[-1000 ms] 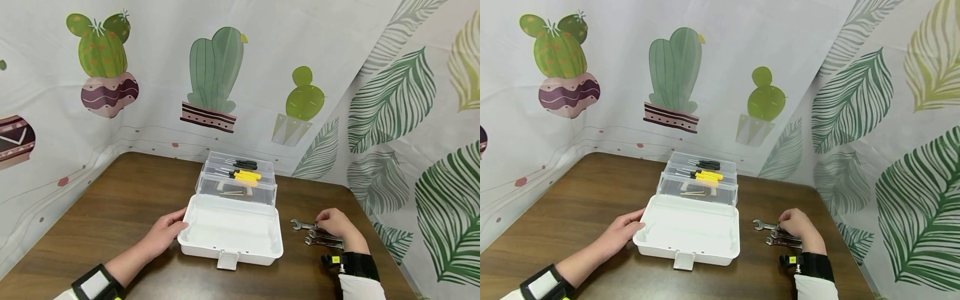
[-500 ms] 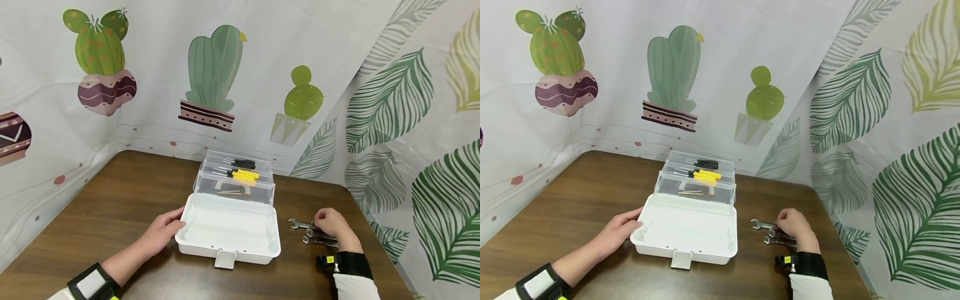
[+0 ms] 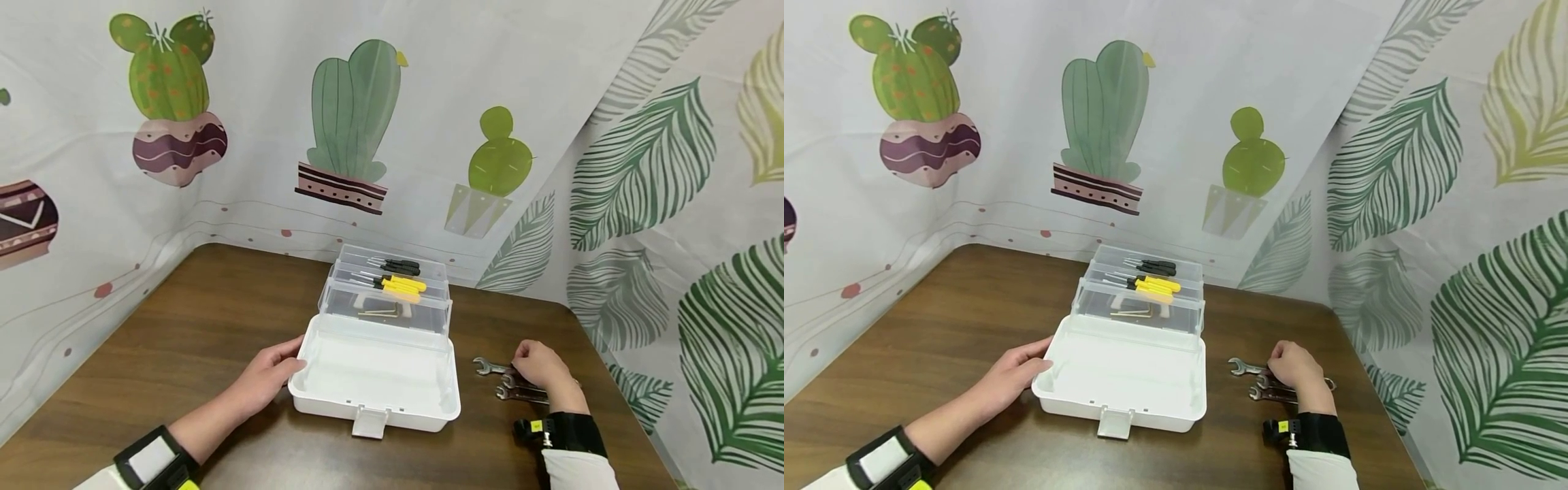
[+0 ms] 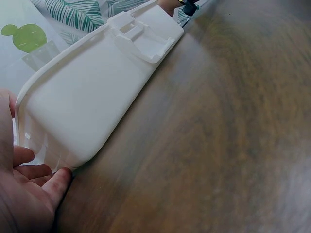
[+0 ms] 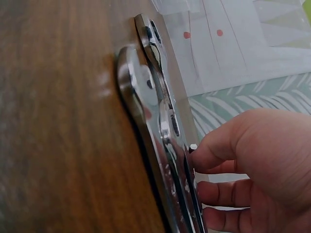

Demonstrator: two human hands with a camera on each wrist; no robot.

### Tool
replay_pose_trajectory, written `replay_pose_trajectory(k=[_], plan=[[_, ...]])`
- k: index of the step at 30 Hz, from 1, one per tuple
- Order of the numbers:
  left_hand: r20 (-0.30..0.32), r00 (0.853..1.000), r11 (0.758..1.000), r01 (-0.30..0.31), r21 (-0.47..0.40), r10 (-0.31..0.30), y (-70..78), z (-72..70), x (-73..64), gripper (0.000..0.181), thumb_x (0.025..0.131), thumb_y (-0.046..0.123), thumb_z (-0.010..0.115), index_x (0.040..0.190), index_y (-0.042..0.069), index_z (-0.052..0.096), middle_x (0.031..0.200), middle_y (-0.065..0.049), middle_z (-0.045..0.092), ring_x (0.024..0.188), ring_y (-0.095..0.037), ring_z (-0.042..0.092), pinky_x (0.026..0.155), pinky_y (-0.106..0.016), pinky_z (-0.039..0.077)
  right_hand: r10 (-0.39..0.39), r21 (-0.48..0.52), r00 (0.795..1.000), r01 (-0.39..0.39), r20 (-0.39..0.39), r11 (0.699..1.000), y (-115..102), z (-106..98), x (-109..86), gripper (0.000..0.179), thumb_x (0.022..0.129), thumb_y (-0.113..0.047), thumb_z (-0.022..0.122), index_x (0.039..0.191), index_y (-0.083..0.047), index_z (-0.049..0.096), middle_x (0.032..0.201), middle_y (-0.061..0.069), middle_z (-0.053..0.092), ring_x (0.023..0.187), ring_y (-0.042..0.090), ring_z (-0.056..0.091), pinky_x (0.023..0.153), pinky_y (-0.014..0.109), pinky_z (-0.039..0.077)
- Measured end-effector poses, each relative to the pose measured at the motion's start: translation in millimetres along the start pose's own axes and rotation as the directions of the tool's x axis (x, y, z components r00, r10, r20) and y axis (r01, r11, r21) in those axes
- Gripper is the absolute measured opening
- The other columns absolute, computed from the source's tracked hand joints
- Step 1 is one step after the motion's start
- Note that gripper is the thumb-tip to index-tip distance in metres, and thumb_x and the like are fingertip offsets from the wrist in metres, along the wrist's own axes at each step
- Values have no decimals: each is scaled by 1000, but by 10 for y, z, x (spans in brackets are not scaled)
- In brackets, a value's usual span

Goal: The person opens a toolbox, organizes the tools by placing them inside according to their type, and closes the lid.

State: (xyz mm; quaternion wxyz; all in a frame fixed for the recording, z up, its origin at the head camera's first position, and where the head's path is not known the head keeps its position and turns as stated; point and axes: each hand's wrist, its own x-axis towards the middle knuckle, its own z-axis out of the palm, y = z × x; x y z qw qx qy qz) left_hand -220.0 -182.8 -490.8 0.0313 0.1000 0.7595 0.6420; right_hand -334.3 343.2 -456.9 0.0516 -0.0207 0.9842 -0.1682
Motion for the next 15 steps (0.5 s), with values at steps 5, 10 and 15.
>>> replay_pose_trajectory(k=[5,10,15], plan=[[-6,1000,1000,19,-2,-19,13,9,-7,58,103,13,53,156,-4,37,154,-27,48,115,-13,64,88,-22,56,-16,-14,1000,16,-9,1000,-4,0,-9,9,91,-16,57,87,-11,64,83,4,63,74,22,54,65,34,40],[-9,1000,1000,26,-3,-26,19,15,-12,58,103,14,53,156,-4,37,154,-27,48,119,-19,63,89,-22,55,-27,-1,999,27,-23,1000,5,7,-7,7,91,-14,58,87,-11,63,83,4,63,75,21,54,66,34,41],[-11,1000,1000,14,13,-14,30,12,-2,57,103,14,53,156,-4,38,154,-26,49,119,-16,62,90,-21,55,-25,25,999,25,-24,999,23,9,2,6,92,-15,60,89,-10,63,85,5,63,77,23,55,67,35,42]])
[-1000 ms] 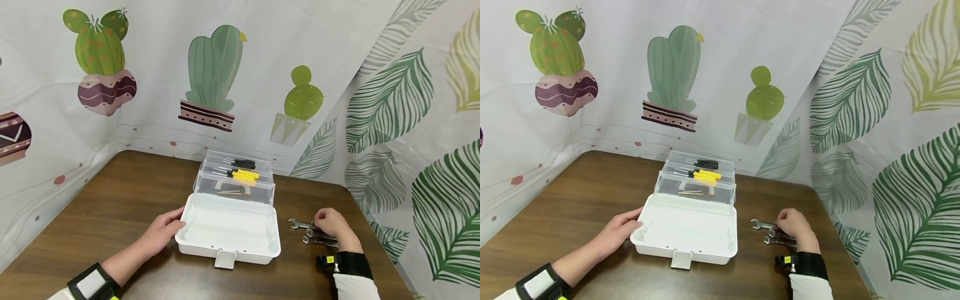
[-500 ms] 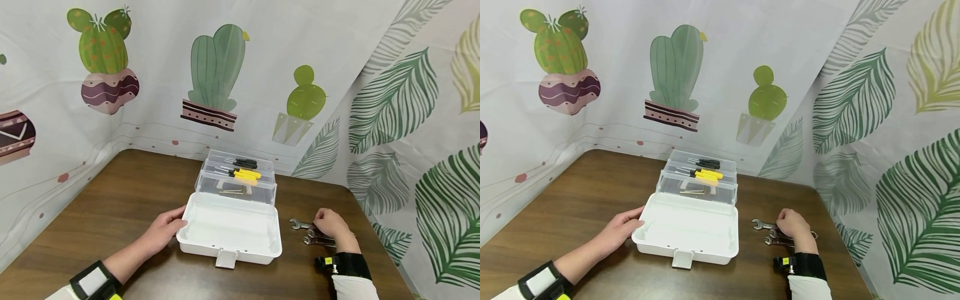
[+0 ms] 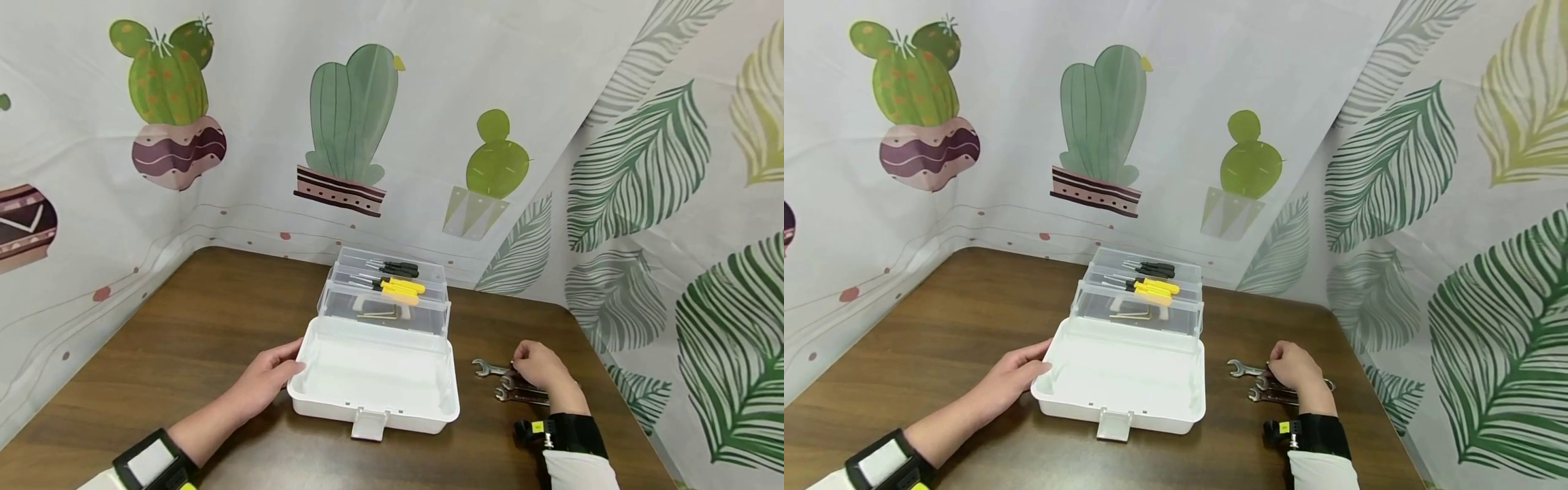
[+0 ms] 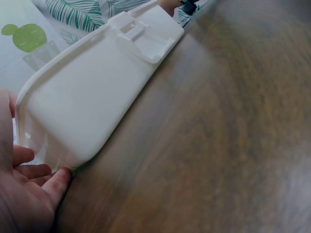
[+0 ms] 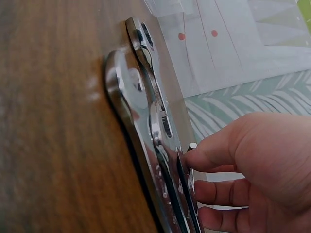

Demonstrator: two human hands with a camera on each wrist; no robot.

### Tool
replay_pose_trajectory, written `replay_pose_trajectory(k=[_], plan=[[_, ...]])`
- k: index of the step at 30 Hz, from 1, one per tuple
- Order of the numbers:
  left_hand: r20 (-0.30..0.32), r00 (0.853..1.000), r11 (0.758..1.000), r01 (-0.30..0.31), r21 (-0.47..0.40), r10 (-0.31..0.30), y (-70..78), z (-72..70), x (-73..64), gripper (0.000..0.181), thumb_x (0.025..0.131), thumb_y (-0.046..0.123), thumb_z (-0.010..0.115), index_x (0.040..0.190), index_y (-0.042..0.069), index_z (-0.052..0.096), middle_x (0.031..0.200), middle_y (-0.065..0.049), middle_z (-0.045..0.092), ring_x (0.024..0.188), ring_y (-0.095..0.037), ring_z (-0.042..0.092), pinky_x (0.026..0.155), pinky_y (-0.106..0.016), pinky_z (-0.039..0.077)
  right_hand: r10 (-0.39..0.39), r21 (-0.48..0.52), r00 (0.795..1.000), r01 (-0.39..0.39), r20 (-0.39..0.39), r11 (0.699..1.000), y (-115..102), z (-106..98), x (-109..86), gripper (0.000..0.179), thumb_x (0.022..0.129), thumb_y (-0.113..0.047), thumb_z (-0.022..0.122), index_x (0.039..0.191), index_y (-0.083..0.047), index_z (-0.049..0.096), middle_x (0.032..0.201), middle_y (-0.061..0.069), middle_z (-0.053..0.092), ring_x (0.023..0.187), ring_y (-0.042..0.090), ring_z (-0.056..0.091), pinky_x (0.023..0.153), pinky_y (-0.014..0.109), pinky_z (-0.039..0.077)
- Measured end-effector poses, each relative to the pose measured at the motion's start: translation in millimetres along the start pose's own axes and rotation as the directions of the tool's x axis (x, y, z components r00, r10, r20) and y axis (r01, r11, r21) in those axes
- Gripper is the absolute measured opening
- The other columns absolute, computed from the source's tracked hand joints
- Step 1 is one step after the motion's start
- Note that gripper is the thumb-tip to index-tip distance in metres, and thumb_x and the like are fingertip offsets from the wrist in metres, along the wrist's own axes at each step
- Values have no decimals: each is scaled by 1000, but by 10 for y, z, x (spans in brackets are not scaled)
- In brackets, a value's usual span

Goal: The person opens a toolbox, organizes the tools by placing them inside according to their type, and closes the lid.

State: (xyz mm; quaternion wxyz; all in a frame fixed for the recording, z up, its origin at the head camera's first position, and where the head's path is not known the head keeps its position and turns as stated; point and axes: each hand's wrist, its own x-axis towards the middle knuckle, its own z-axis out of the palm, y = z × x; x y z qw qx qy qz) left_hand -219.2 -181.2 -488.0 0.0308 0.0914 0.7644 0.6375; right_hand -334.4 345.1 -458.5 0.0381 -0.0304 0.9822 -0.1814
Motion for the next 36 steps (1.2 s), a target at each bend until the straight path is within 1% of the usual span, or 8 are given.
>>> replay_pose_trajectory(k=[2,8,12,19,26,30,36], plan=[[-2,1000,1000,-2,7,2,2,-1,4,57,103,14,53,156,-4,38,154,-26,49,119,-16,62,90,-21,54,-1,7,1000,1,0,1000,8,-1,5,6,92,-15,62,90,-10,63,86,6,64,78,23,56,68,36,43],[-3,1000,1000,14,2,-14,4,-4,7,59,103,15,53,156,-3,37,155,-26,48,121,-22,62,88,-22,56,-10,21,1000,10,-14,1000,27,-15,18,7,91,-14,64,92,-7,62,88,8,65,80,24,57,70,37,45],[2,1000,1000,8,-6,-8,-2,-1,9,59,103,14,53,156,-4,37,154,-27,48,122,-25,62,89,-23,56,-17,27,999,17,-28,999,31,-25,18,8,92,-14,64,93,-7,62,90,9,66,81,25,58,71,38,46],[2,1000,1000,2,0,-2,1,-6,10,58,103,14,53,156,-4,38,154,-27,49,121,-21,62,90,-22,55,-39,43,996,42,-75,998,26,-51,8,7,93,-11,64,95,-5,62,92,10,68,81,24,58,70,39,46],[6,1000,1000,-1,-7,1,-16,-7,8,58,103,14,53,156,-5,37,155,-28,47,121,-22,62,90,-22,55,-63,51,989,70,-130,996,-9,-99,-32,6,93,-10,65,95,-5,62,91,11,69,80,23,59,71,40,47],[8,1000,1000,4,-17,-4,-22,-5,11,58,103,14,53,156,-5,36,155,-28,47,121,-23,62,89,-22,55,-72,80,985,85,-155,993,-9,-133,-37,5,96,-11,64,97,-6,61,89,10,67,77,21,57,67,36,45],[10,1000,1000,-8,-7,8,-31,-9,20,58,103,14,53,156,-5,37,154,-28,48,122,-23,62,90,-21,55,-125,126,969,154,-212,980,-61,-230,-34,5,97,-11,64,97,-7,61,82,7,61,73,18,53,65,33,42]])
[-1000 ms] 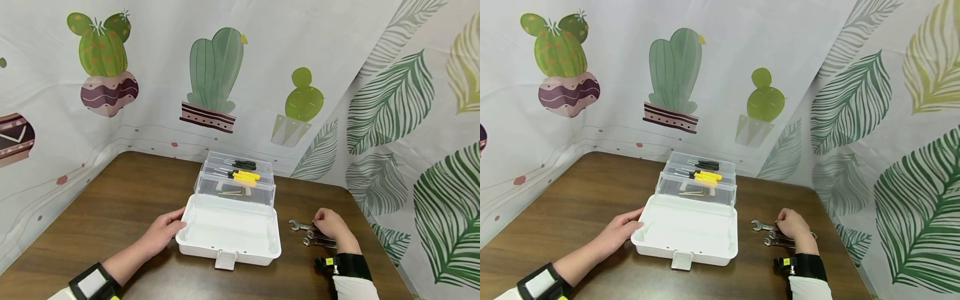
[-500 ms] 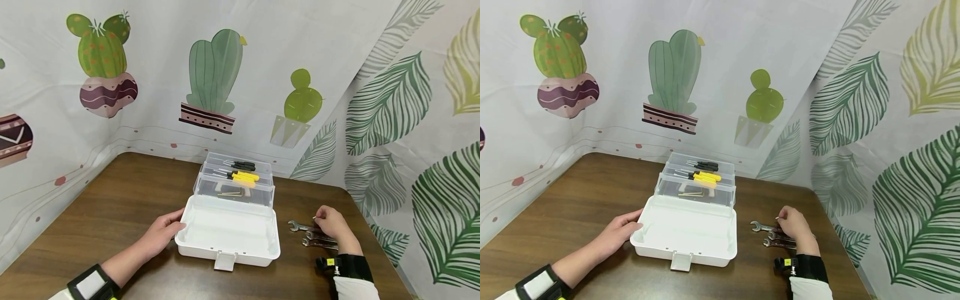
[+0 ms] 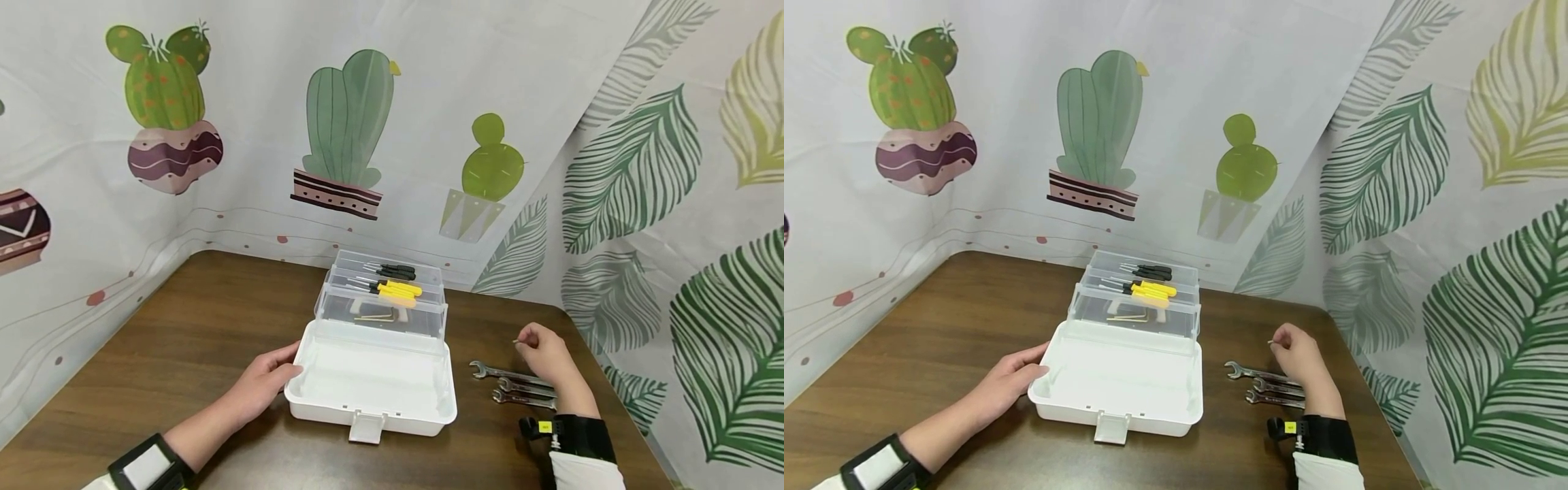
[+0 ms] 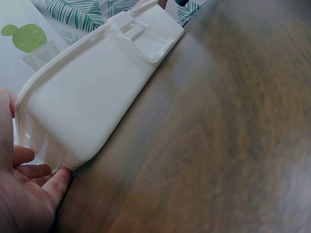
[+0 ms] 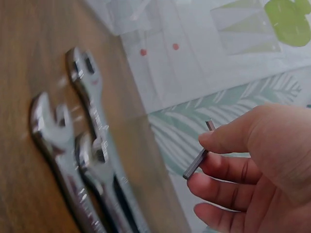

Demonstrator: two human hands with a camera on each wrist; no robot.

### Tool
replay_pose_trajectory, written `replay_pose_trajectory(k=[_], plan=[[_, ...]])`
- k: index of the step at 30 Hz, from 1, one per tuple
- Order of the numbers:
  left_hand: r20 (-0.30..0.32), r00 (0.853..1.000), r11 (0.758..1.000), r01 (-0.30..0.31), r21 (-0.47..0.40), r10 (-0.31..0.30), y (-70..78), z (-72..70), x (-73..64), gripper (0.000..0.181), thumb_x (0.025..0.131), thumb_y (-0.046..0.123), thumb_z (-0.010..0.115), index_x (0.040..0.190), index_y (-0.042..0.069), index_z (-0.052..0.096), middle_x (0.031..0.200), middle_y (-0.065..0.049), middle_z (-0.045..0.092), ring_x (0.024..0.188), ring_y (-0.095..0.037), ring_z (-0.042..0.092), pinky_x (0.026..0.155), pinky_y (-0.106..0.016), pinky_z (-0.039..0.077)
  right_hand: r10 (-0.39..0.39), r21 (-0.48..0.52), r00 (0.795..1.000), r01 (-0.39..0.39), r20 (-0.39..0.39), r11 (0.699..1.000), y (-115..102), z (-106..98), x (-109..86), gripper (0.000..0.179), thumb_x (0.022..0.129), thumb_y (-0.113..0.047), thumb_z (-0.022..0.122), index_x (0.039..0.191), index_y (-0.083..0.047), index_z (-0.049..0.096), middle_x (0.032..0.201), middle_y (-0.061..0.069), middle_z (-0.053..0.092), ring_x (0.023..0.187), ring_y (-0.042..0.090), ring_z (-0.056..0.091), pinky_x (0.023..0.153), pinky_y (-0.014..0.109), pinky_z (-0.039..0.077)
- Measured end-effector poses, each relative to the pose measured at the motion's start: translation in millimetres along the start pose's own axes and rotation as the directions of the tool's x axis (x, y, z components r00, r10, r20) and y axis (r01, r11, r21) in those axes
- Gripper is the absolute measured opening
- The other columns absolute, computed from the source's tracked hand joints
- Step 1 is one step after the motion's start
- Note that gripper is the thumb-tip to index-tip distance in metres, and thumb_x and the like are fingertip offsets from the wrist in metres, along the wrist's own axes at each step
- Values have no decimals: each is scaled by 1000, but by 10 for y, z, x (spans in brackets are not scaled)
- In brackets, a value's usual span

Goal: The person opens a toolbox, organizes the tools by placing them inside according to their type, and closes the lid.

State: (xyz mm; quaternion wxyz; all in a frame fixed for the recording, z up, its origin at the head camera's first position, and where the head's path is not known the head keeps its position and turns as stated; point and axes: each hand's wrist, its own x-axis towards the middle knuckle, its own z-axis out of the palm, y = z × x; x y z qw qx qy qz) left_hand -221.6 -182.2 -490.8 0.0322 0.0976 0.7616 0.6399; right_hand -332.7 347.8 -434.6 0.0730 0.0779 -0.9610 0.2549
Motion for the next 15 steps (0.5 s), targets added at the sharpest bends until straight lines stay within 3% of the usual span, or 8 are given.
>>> replay_pose_trajectory(k=[7,15], plan=[[3,1000,1000,-2,-4,2,3,4,-8,59,103,15,53,156,-5,36,154,-28,47,122,-22,61,90,-21,55,-79,31,995,81,-65,996,-162,-103,-15,4,97,-11,66,97,-8,62,80,5,64,71,15,54,65,31,44],[12,1000,1000,-15,-7,15,2,-5,-18,58,104,14,52,156,-6,36,154,-29,47,120,-21,63,90,-22,55,-179,45,975,187,-132,981,-453,-204,-95,4,97,-11,68,99,-10,64,87,4,65,73,10,53,65,27,45]])
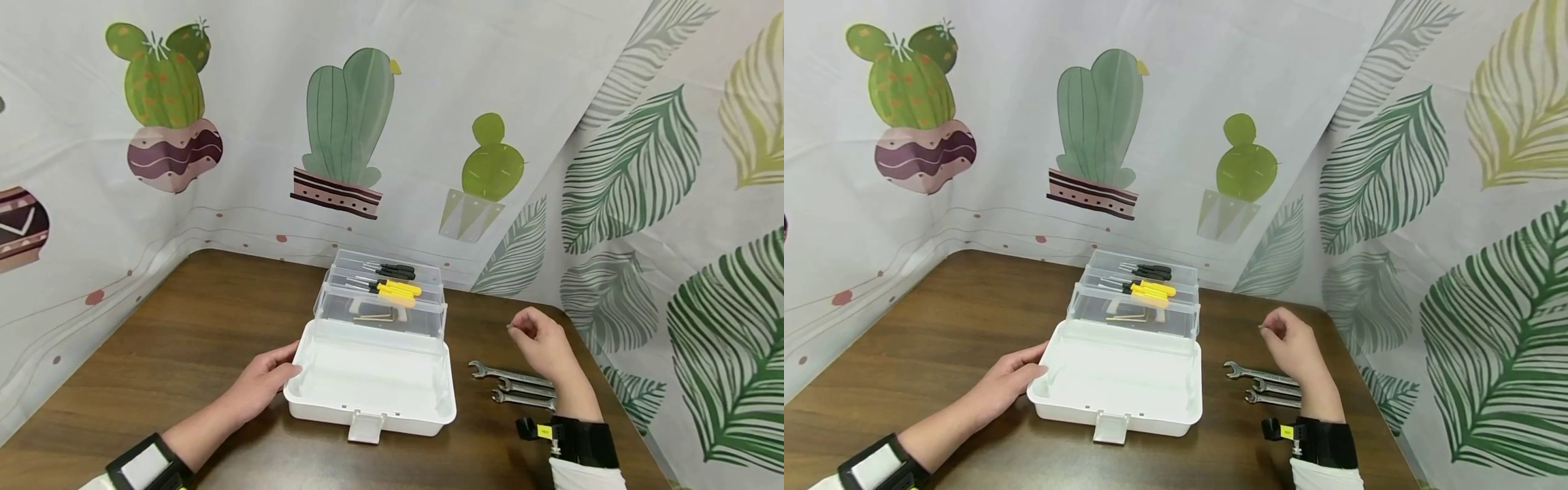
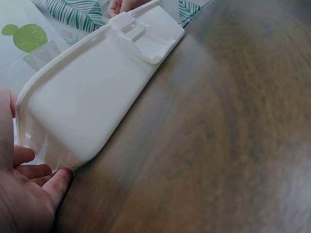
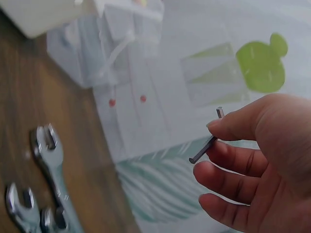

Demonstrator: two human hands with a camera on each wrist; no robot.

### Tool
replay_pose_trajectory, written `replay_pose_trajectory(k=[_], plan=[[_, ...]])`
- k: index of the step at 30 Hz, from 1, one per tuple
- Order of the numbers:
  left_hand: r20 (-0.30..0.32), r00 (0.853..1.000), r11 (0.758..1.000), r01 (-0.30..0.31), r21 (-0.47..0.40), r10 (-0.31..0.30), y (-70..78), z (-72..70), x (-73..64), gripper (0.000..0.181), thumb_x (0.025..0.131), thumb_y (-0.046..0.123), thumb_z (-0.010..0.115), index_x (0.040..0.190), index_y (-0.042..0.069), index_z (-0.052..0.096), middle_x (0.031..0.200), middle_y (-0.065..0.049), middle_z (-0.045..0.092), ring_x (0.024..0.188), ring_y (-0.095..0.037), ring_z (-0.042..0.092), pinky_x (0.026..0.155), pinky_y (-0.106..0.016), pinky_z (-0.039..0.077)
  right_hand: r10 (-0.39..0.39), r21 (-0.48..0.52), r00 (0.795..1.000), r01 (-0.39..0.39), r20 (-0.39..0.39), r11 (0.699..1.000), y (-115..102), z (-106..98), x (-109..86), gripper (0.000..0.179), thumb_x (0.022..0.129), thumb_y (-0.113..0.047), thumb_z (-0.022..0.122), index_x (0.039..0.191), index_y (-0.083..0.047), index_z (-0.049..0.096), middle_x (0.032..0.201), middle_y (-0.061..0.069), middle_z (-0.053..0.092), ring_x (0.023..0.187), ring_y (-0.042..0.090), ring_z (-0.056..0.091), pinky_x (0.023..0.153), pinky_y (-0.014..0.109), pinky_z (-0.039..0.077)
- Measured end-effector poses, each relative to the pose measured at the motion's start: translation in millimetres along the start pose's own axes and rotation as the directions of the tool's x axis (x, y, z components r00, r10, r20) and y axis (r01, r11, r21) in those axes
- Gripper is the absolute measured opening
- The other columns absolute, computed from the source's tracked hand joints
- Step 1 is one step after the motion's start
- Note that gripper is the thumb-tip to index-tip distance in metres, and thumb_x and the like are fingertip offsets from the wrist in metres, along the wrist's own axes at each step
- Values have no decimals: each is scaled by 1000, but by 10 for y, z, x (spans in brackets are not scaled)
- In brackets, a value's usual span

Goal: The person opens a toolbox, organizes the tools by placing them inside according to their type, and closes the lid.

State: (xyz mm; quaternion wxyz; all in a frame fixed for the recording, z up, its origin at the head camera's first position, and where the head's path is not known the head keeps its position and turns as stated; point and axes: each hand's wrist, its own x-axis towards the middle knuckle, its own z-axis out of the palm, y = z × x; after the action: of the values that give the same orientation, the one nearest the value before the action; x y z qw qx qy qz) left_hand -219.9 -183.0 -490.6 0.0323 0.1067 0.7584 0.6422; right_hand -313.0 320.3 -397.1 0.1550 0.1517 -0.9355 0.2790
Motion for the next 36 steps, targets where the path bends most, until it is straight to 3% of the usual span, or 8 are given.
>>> replay_pose_trajectory(k=[8,16,24,28,32,36], plan=[[2,1000,1000,6,7,-6,-2,-8,1,59,104,15,53,156,-5,36,155,-28,46,122,-21,62,90,-22,55,-71,53,998,71,-2,996,-322,-10,-10,5,97,-11,69,98,-12,64,82,2,63,70,9,52,62,26,45],[-8,1000,1000,1,3,-1,-12,-17,-1,58,103,14,53,156,-5,37,155,-28,47,118,-18,64,89,-22,56,-188,86,982,187,10,979,-629,18,156,4,97,-9,68,96,-12,65,78,-1,59,66,11,50,60,26,44],[-6,1000,1000,9,7,-9,0,-2,11,58,104,14,53,156,-4,37,155,-27,47,121,-22,62,89,-22,55,-318,29,943,316,97,948,-1051,0,455,6,98,-14,67,98,-9,65,78,-2,60,68,12,51,63,28,45],[-11,1000,1000,12,5,-12,-6,-3,9,58,103,14,53,156,-4,37,155,-28,46,119,-15,62,89,-21,55,-367,-12,916,373,161,928,-1305,4,629,6,97,-14,66,97,-8,65,78,-1,60,69,13,51,63,29,45],[-9,1000,1000,9,4,-9,-15,-8,10,58,103,14,53,156,-4,37,155,-27,46,114,-5,62,89,-21,55,-390,-21,894,404,222,914,-1521,19,768,3,97,-12,65,98,-9,64,79,0,59,71,15,51,65,30,46],[-5,1000,1000,9,1,-9,-15,-9,10,59,103,14,53,156,-4,36,155,-28,46,115,-8,63,89,-21,55,-403,-13,865,426,298,905,-1711,45,869,4,98,-11,63,101,-9,63,80,0,58,71,15,50,66,31,44]])
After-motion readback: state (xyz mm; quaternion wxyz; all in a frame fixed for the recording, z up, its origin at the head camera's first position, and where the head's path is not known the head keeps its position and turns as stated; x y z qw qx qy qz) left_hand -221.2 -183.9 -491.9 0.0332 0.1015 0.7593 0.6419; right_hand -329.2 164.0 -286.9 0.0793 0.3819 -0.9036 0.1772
